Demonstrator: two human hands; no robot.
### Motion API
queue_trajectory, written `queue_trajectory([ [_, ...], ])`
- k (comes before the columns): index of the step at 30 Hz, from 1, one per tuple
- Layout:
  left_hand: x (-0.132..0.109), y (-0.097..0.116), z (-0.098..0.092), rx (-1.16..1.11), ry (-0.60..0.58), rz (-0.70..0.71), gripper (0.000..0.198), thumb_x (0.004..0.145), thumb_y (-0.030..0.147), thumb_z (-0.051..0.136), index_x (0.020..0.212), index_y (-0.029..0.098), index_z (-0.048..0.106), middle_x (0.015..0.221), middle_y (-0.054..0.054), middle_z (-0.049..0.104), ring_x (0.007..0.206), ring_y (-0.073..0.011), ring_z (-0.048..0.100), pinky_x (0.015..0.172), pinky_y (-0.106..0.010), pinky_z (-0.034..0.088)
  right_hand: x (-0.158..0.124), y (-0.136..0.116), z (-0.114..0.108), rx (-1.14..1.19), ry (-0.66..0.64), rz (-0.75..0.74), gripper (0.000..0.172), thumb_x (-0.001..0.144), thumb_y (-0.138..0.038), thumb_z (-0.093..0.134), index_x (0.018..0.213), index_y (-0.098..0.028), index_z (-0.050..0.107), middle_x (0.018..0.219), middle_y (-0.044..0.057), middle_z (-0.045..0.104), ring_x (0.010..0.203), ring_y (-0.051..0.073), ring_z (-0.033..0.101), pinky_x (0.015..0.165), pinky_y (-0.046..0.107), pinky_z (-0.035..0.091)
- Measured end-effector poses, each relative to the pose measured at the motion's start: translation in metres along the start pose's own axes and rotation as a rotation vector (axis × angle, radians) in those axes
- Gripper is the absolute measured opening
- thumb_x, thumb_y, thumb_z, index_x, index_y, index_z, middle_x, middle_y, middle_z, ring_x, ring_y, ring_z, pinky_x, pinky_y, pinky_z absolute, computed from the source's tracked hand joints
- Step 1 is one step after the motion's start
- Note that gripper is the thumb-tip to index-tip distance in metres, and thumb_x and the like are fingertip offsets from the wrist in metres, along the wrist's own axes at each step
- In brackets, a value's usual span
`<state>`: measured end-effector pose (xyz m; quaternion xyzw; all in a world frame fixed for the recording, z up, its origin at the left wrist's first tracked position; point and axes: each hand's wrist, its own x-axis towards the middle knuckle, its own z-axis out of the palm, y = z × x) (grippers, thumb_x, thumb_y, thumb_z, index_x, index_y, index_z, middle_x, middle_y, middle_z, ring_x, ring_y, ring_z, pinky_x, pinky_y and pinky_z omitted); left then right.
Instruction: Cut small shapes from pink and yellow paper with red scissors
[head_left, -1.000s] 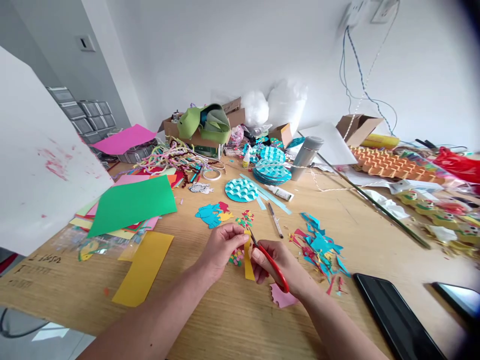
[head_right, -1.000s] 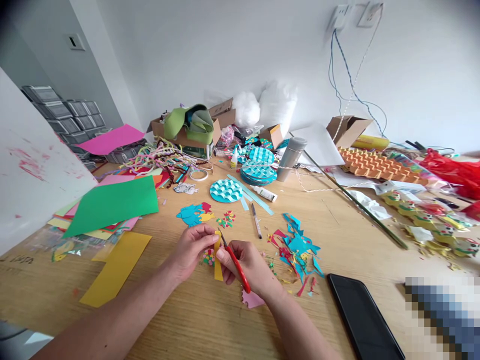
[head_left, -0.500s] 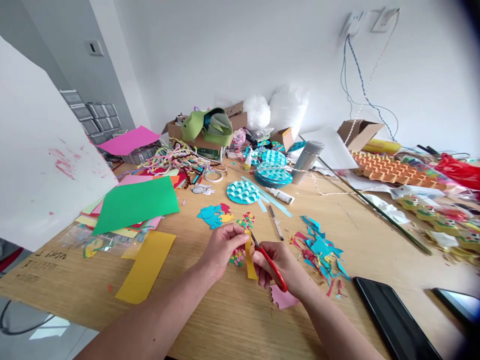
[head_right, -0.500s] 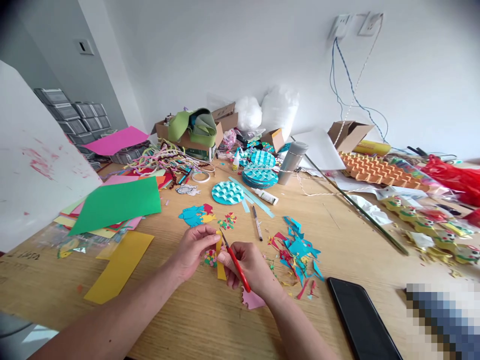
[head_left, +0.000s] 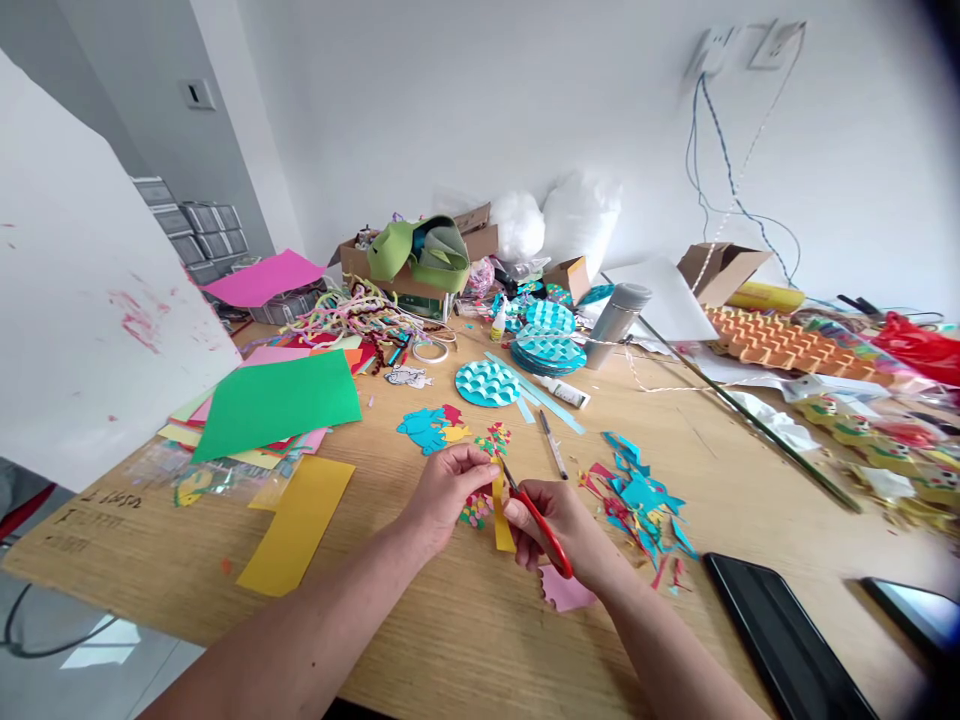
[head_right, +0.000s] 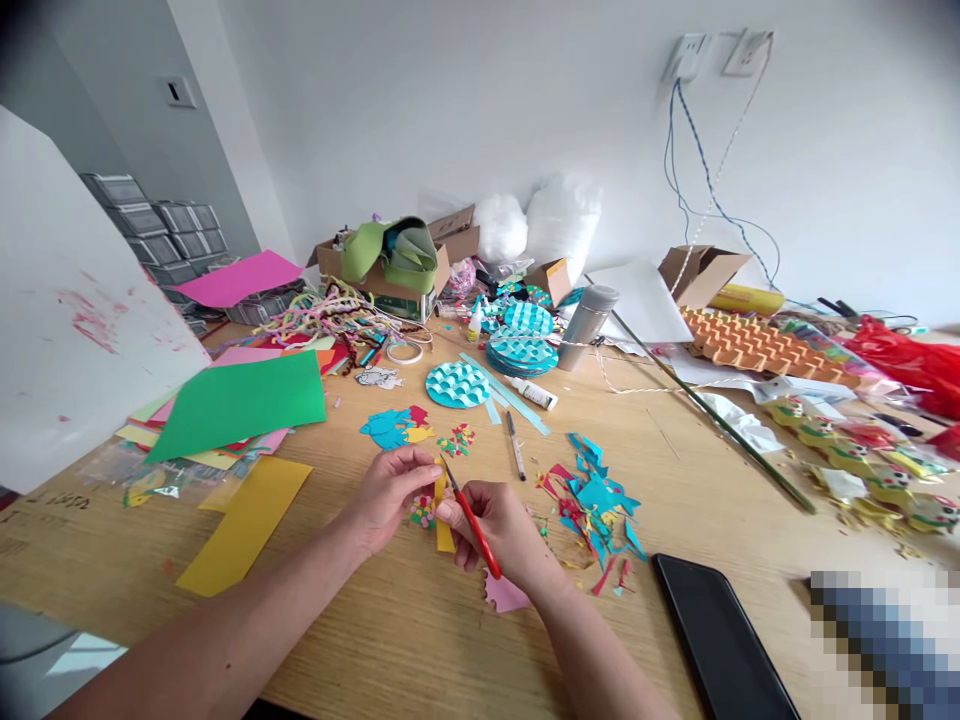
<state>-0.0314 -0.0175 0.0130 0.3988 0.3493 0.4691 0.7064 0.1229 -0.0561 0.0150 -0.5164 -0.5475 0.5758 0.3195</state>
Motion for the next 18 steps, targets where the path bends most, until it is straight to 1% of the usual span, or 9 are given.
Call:
queue_trajectory([
  [4,-0.0001,-0.0006,0.0001,-0.018,0.006,-0.007,0.023,0.060,0.028,0.077,0.065,0.015,0.059,0.062,-0.001,0.064,0.058,-0.0128,0.058,0.061,-0.026,0.043,-0.0004,0.0013,-0.0001,0.013,0.003,-0.005,0.049,0.066,-0.062,0.071,0.063,-0.018,0.049,0.047,-0.002,0.060,0.038,0.013,0.058,0.036,0.020,0.042],
  [11,0.0011,0.0004,-0.0014,-0.017,-0.013,0.008,0.024,0.061,0.029,0.077,0.064,0.015,0.058,0.061,-0.001,0.064,0.059,-0.0141,0.059,0.062,-0.028,0.044,-0.0012,-0.0004,-0.0008,-0.009,-0.004,-0.018,0.049,0.069,-0.061,0.070,0.063,-0.018,0.049,0.047,-0.001,0.061,0.038,0.012,0.058,0.037,0.018,0.041],
  [18,-0.0004,0.0018,0.0000,-0.030,-0.013,-0.005,0.024,0.060,0.029,0.077,0.065,0.015,0.058,0.062,-0.001,0.064,0.059,-0.0144,0.060,0.062,-0.028,0.045,-0.0012,-0.0014,-0.0005,-0.020,0.011,-0.016,0.049,0.067,-0.062,0.071,0.062,-0.018,0.048,0.045,-0.003,0.058,0.035,0.011,0.056,0.033,0.017,0.037],
])
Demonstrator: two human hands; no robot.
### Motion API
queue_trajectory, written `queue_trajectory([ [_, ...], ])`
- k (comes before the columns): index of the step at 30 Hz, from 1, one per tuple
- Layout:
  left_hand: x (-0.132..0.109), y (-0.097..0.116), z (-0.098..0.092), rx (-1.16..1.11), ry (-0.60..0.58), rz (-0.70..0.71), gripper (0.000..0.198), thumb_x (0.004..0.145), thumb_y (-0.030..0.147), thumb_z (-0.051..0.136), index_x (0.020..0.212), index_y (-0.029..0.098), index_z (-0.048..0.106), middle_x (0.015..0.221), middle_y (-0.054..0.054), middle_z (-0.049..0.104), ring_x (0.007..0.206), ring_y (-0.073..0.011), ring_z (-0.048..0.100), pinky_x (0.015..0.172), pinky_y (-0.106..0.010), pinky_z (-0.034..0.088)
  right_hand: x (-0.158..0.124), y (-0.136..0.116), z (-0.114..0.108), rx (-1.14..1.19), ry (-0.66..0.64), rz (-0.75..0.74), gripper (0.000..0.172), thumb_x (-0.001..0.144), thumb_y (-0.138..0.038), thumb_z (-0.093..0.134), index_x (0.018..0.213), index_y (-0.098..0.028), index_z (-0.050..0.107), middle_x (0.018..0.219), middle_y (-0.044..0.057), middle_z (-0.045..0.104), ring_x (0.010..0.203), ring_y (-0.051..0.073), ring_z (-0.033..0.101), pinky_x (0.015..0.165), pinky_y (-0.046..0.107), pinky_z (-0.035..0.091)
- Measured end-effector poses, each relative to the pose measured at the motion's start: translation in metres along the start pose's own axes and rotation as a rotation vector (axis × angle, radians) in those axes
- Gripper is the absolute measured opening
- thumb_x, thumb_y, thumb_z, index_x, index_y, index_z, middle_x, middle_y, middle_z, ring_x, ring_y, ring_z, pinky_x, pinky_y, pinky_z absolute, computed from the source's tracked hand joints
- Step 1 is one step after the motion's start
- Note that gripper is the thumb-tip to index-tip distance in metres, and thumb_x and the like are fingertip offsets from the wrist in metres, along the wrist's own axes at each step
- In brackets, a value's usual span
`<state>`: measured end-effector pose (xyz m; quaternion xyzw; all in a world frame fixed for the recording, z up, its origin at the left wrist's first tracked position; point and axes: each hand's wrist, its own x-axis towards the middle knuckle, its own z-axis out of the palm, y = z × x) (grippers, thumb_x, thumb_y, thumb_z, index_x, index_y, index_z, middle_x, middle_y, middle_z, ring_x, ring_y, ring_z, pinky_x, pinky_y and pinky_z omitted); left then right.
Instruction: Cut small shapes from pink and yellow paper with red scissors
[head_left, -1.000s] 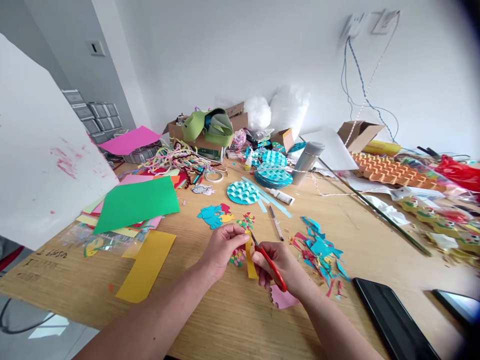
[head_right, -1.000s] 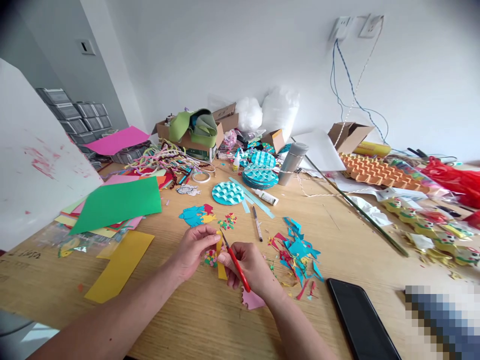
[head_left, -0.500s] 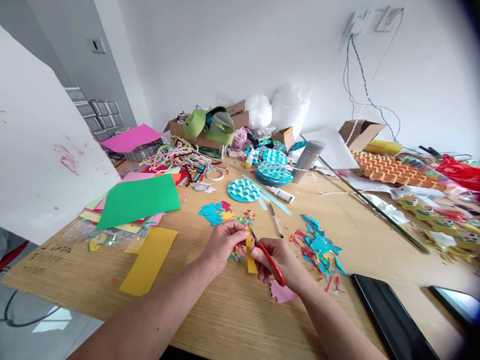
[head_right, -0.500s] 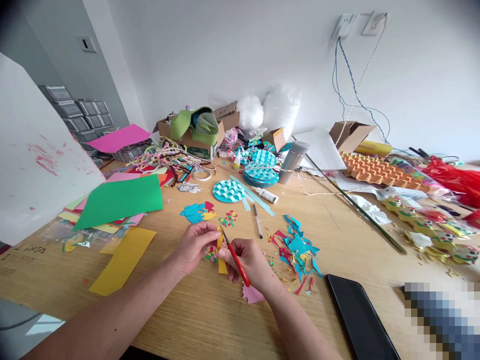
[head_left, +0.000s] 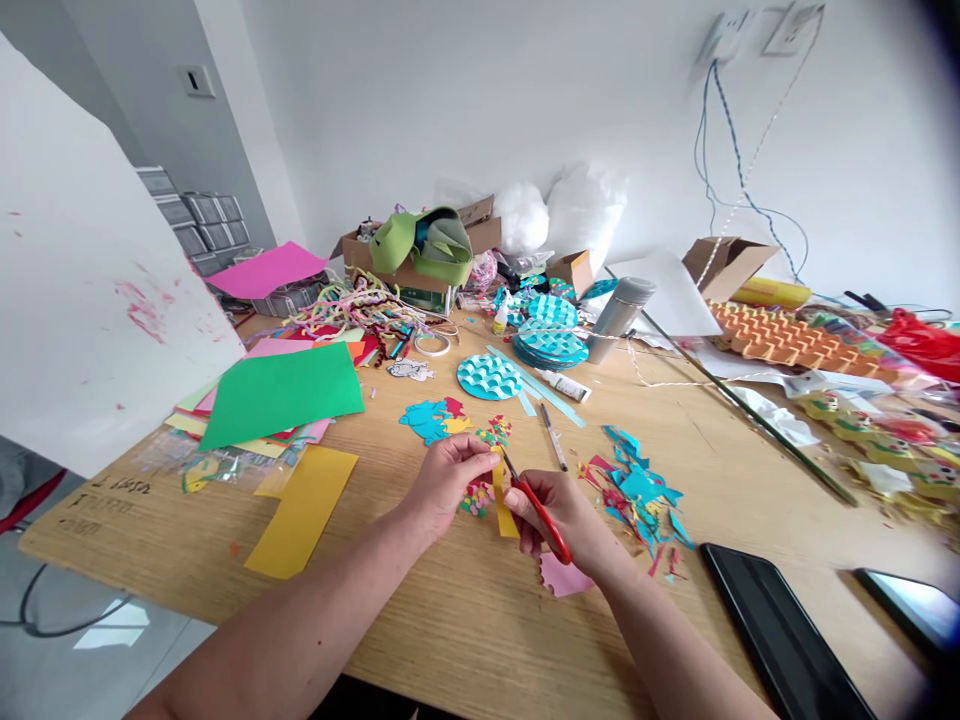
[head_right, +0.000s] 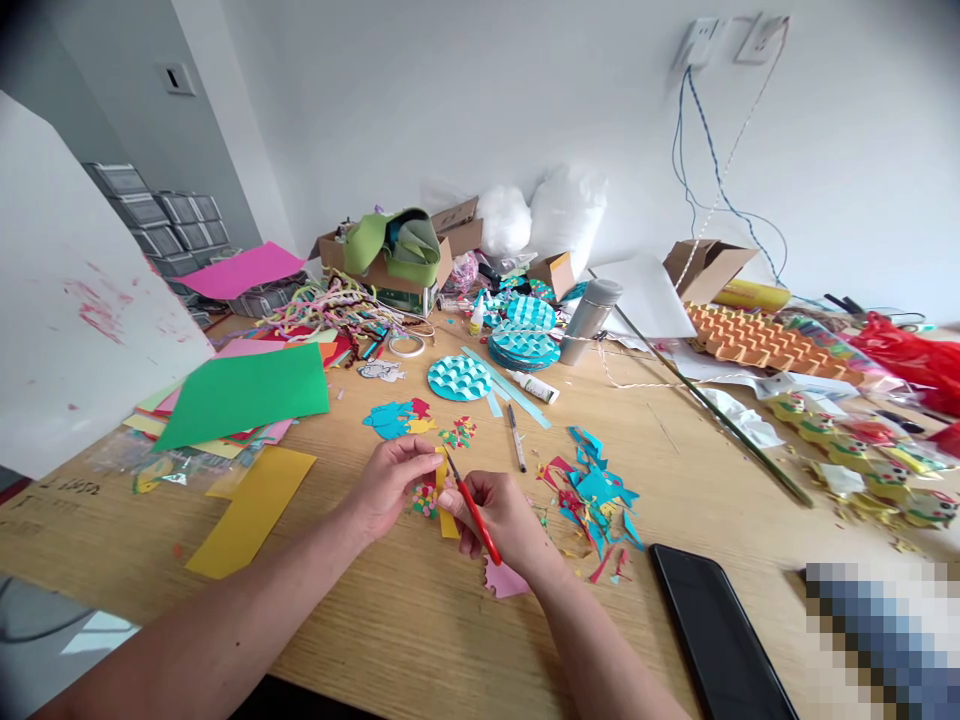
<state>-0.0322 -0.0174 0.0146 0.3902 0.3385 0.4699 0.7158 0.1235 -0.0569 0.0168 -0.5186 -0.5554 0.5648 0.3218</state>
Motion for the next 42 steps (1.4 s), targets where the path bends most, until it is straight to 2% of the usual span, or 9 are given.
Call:
queue_trajectory([
  [10,0.0029,-0.0039,-0.0025,-0.025,0.019,-0.017,0.025,0.057,0.028,0.078,0.066,0.015,0.058,0.061,-0.001,0.064,0.059,-0.0145,0.060,0.061,-0.028,0.045,0.0028,0.0071,-0.0005,0.007,-0.007,0.010,0.047,0.068,-0.060,0.071,0.062,-0.018,0.049,0.043,-0.004,0.057,0.032,0.011,0.054,0.031,0.017,0.036],
  [20,0.0042,-0.0066,-0.0043,0.023,0.035,-0.017,0.027,0.058,0.029,0.079,0.068,0.014,0.059,0.063,-0.001,0.065,0.059,-0.0142,0.060,0.061,-0.028,0.045,0.0010,0.0008,-0.0001,-0.016,0.009,0.052,0.048,0.066,-0.060,0.072,0.061,-0.019,0.048,0.040,-0.004,0.056,0.032,0.011,0.053,0.030,0.016,0.036],
  [26,0.0043,-0.0068,-0.0042,0.050,0.018,-0.003,0.023,0.059,0.027,0.077,0.067,0.014,0.059,0.062,-0.001,0.065,0.058,-0.0137,0.060,0.060,-0.027,0.044,0.0016,0.0030,-0.0012,-0.040,0.017,0.014,0.048,0.068,-0.061,0.071,0.061,-0.019,0.048,0.043,-0.004,0.056,0.035,0.012,0.057,0.031,0.017,0.037],
  [42,0.0019,-0.0041,-0.0022,0.056,-0.017,-0.019,0.023,0.060,0.028,0.076,0.066,0.014,0.059,0.062,-0.002,0.064,0.057,-0.0130,0.058,0.058,-0.026,0.043,0.0021,0.0038,-0.0013,-0.047,0.013,0.005,0.047,0.069,-0.060,0.070,0.063,-0.018,0.049,0.044,-0.003,0.058,0.035,0.011,0.055,0.033,0.017,0.038],
])
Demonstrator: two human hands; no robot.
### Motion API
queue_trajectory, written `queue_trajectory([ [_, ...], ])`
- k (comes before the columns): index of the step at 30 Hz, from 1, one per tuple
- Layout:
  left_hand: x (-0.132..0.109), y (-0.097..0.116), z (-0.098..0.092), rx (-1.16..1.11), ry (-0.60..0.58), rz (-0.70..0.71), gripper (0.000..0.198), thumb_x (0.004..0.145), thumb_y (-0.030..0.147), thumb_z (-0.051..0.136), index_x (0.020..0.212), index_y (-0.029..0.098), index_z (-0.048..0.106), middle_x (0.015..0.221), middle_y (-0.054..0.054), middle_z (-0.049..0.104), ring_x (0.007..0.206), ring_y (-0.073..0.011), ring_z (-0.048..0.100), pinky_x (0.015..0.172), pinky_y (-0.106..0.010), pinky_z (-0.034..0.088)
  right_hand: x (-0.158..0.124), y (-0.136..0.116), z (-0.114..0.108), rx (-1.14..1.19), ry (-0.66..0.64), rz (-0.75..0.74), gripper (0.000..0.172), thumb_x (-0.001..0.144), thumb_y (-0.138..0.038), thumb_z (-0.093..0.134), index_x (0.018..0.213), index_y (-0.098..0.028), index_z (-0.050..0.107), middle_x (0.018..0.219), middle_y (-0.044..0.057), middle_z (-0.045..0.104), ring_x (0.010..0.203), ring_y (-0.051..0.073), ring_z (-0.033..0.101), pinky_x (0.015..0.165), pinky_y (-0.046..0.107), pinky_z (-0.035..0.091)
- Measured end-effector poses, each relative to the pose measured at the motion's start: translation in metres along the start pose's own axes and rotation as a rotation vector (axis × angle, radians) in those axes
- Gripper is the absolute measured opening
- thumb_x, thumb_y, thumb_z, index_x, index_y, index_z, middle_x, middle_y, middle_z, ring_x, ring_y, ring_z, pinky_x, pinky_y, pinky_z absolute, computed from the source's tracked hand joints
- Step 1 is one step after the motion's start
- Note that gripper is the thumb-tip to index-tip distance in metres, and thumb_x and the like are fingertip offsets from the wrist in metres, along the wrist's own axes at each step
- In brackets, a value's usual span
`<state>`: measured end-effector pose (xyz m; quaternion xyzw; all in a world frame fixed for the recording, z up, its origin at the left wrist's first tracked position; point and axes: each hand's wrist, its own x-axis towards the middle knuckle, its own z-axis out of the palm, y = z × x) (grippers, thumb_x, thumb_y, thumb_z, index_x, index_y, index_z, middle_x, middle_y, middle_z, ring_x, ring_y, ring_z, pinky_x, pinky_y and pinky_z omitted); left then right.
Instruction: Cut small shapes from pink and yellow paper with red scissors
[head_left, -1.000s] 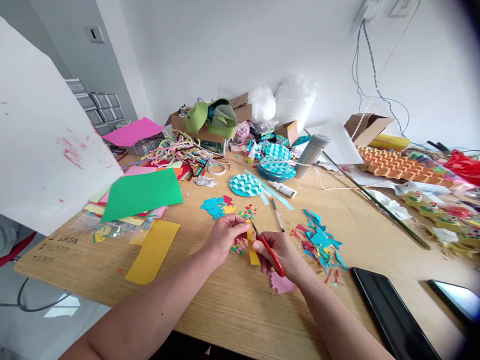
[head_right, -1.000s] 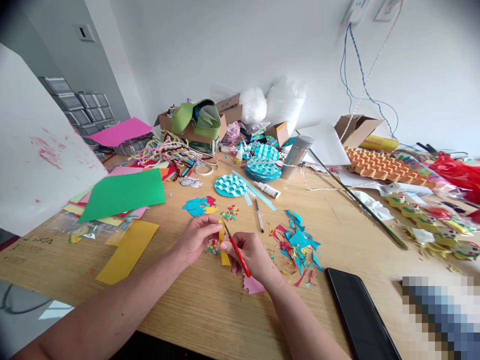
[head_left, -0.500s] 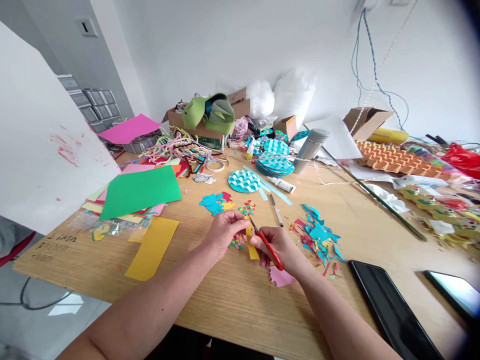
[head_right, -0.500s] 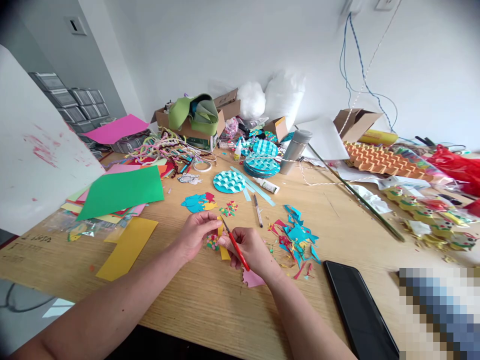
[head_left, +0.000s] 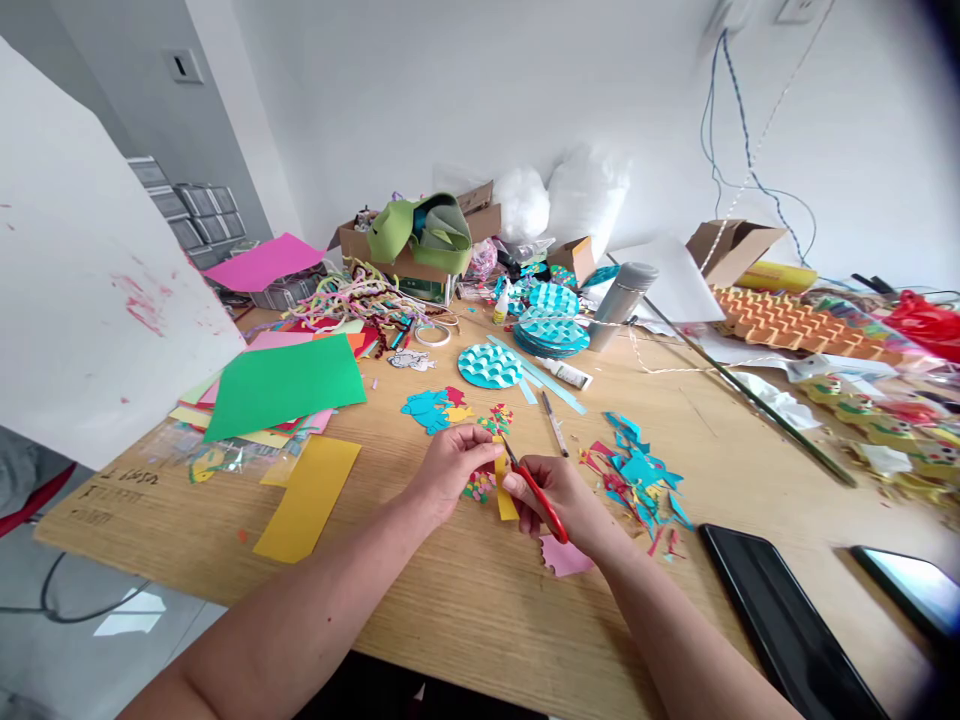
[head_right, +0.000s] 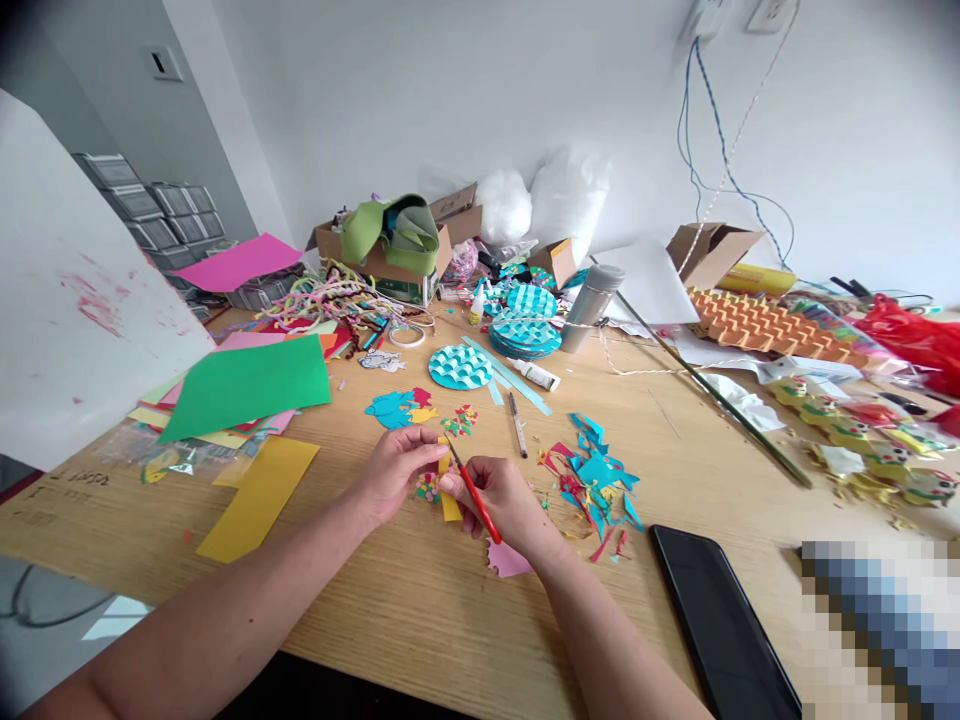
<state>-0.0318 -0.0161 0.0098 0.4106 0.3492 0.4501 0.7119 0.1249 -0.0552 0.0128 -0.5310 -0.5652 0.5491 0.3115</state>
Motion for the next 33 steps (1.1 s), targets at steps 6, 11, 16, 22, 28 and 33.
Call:
queue_trajectory([
  [6,-0.0004,-0.0007,0.0001,-0.013,0.001,-0.015,0.023,0.059,0.028,0.077,0.066,0.014,0.060,0.061,-0.001,0.063,0.056,-0.0121,0.057,0.058,-0.025,0.042,-0.0007,-0.0025,0.0006,0.003,-0.006,-0.011,0.048,0.070,-0.061,0.069,0.063,-0.018,0.049,0.044,-0.003,0.058,0.035,0.011,0.054,0.033,0.017,0.037],
  [11,-0.0001,0.0003,-0.0001,-0.043,-0.019,-0.028,0.024,0.058,0.028,0.078,0.065,0.014,0.060,0.061,-0.001,0.063,0.056,-0.0112,0.056,0.058,-0.025,0.042,-0.0008,-0.0032,0.0012,-0.007,-0.006,-0.006,0.049,0.069,-0.063,0.068,0.063,-0.019,0.049,0.044,-0.003,0.057,0.036,0.012,0.055,0.033,0.018,0.037],
  [16,-0.0007,0.0018,-0.0002,-0.062,-0.032,-0.049,0.025,0.058,0.028,0.078,0.066,0.014,0.059,0.062,-0.001,0.063,0.057,-0.0122,0.058,0.060,-0.025,0.042,-0.0008,-0.0016,0.0009,0.015,-0.016,0.003,0.049,0.068,-0.064,0.068,0.064,-0.019,0.048,0.044,-0.003,0.057,0.035,0.012,0.055,0.032,0.019,0.038],
  [22,-0.0002,0.0024,-0.0017,-0.052,-0.038,-0.035,0.023,0.060,0.029,0.076,0.067,0.013,0.060,0.063,-0.003,0.064,0.059,-0.0134,0.059,0.061,-0.027,0.043,-0.0014,0.0004,0.0008,0.037,-0.010,0.035,0.047,0.068,-0.059,0.071,0.066,-0.018,0.050,0.054,0.000,0.064,0.037,0.012,0.057,0.032,0.019,0.039],
  [28,-0.0003,0.0027,-0.0015,-0.022,-0.051,-0.024,0.023,0.061,0.029,0.076,0.065,0.014,0.059,0.062,-0.002,0.063,0.058,-0.0124,0.058,0.060,-0.025,0.042,-0.0008,-0.0017,0.0015,0.028,-0.009,0.009,0.047,0.070,-0.060,0.069,0.065,-0.017,0.050,0.051,0.000,0.062,0.038,0.012,0.056,0.034,0.019,0.041],
  [33,-0.0012,0.0038,-0.0006,-0.025,-0.061,-0.031,0.022,0.062,0.029,0.075,0.064,0.014,0.059,0.062,-0.002,0.064,0.057,-0.0119,0.057,0.059,-0.025,0.042,-0.0013,-0.0014,0.0012,0.025,-0.011,0.005,0.048,0.070,-0.061,0.069,0.065,-0.018,0.050,0.054,0.001,0.064,0.038,0.012,0.057,0.034,0.019,0.040],
])
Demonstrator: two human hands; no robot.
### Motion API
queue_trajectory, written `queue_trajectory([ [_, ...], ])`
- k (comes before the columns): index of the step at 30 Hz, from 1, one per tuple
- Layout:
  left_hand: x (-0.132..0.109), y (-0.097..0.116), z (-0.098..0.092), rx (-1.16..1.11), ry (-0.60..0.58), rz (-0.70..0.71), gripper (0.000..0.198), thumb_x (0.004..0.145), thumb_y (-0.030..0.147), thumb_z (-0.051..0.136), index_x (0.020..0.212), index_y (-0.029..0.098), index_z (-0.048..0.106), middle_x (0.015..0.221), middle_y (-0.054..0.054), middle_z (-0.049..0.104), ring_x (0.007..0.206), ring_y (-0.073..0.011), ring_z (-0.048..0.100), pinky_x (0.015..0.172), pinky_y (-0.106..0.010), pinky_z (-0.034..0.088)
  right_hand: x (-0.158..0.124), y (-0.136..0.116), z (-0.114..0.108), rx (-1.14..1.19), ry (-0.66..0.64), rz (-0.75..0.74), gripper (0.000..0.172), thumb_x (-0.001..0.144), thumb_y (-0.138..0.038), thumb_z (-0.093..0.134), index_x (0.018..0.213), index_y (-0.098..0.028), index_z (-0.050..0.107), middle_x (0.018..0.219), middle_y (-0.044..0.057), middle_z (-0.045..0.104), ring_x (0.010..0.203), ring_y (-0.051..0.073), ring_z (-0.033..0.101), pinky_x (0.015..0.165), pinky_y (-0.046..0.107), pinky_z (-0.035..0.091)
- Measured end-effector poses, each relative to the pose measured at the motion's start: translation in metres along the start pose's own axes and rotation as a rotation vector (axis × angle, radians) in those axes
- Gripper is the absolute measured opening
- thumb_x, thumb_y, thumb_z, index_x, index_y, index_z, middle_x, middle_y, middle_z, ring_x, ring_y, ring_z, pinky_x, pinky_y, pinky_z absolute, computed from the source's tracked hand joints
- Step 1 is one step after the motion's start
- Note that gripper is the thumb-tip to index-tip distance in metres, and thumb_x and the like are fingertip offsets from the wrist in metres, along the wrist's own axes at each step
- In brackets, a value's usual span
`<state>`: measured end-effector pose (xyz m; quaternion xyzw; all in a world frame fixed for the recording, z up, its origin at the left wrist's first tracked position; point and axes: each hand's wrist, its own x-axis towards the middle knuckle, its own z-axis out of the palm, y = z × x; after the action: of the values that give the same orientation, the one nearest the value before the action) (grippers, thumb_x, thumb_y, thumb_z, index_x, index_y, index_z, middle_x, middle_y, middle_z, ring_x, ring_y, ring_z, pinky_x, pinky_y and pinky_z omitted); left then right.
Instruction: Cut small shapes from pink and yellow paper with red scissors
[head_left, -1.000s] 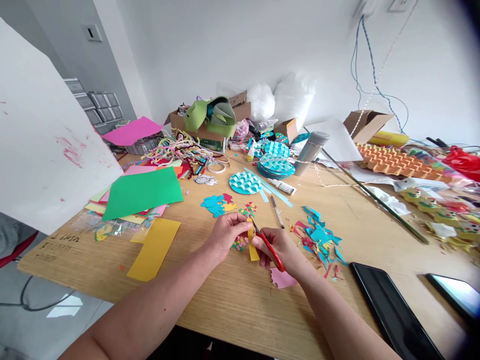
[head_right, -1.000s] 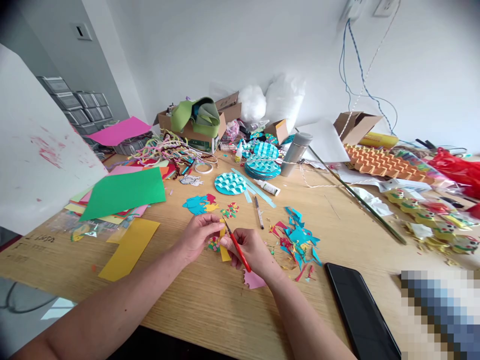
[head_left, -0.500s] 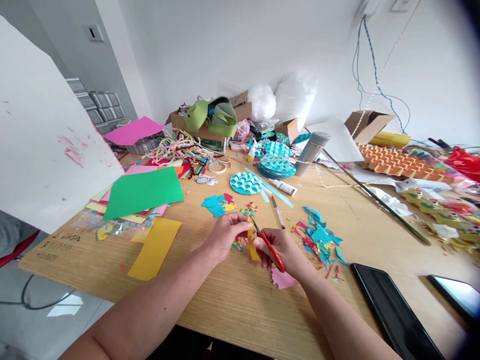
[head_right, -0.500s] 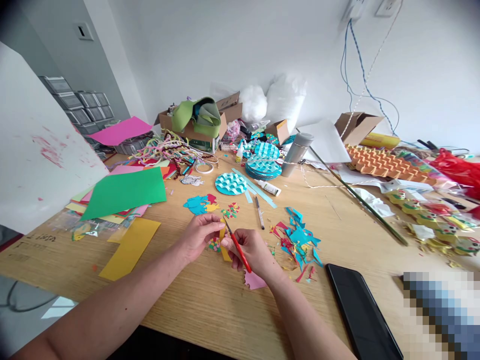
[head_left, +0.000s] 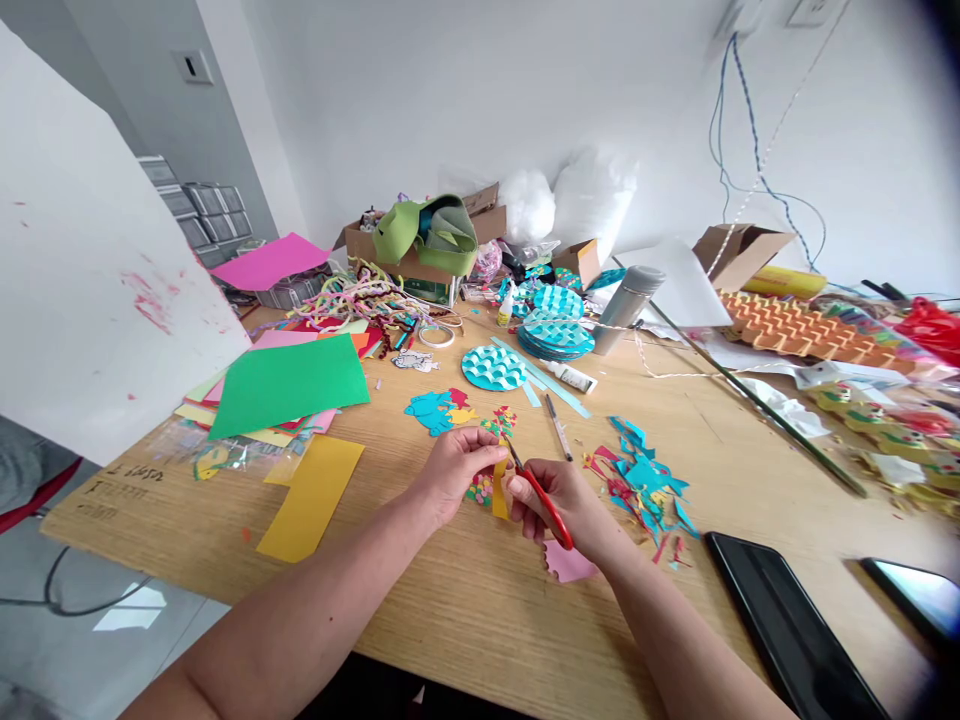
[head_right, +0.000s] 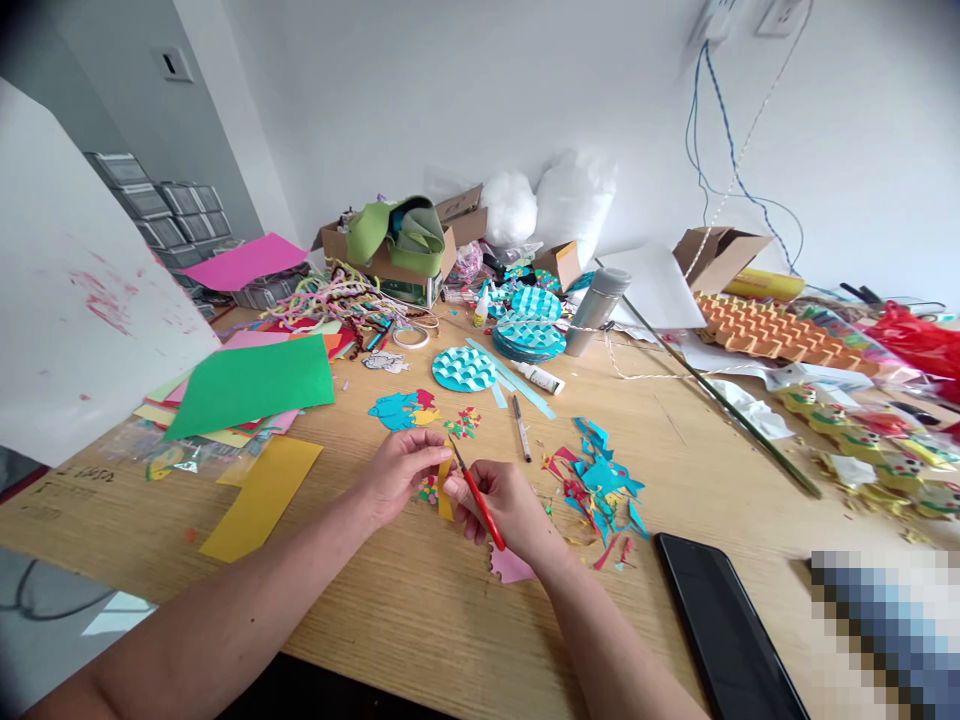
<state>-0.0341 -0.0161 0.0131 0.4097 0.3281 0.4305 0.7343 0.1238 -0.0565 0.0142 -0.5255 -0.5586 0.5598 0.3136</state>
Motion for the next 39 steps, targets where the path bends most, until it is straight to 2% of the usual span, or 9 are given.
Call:
queue_trajectory([
  [10,0.0015,-0.0029,-0.0039,-0.005,-0.017,-0.024,0.019,0.064,0.028,0.073,0.066,0.015,0.060,0.065,-0.004,0.068,0.059,-0.0135,0.060,0.060,-0.025,0.045,0.0023,0.0043,-0.0004,0.001,-0.007,0.034,0.049,0.067,-0.063,0.070,0.065,-0.019,0.049,0.053,-0.001,0.063,0.038,0.013,0.057,0.034,0.021,0.041],
  [19,-0.0002,0.0014,-0.0006,0.017,0.014,-0.057,0.020,0.063,0.028,0.071,0.066,0.016,0.056,0.059,-0.002,0.064,0.050,-0.0117,0.055,0.047,-0.022,0.039,0.0010,0.0052,-0.0023,0.004,-0.019,0.039,0.048,0.068,-0.062,0.069,0.066,-0.018,0.049,0.054,-0.001,0.063,0.040,0.013,0.059,0.035,0.020,0.043],
  [39,0.0018,-0.0009,-0.0022,0.011,0.019,-0.039,0.021,0.063,0.028,0.072,0.068,0.015,0.056,0.058,-0.002,0.064,0.053,-0.0118,0.056,0.053,-0.024,0.041,0.0022,0.0046,-0.0006,0.018,-0.011,0.037,0.045,0.070,-0.058,0.071,0.065,-0.018,0.050,0.053,-0.001,0.063,0.038,0.012,0.058,0.034,0.019,0.042],
])
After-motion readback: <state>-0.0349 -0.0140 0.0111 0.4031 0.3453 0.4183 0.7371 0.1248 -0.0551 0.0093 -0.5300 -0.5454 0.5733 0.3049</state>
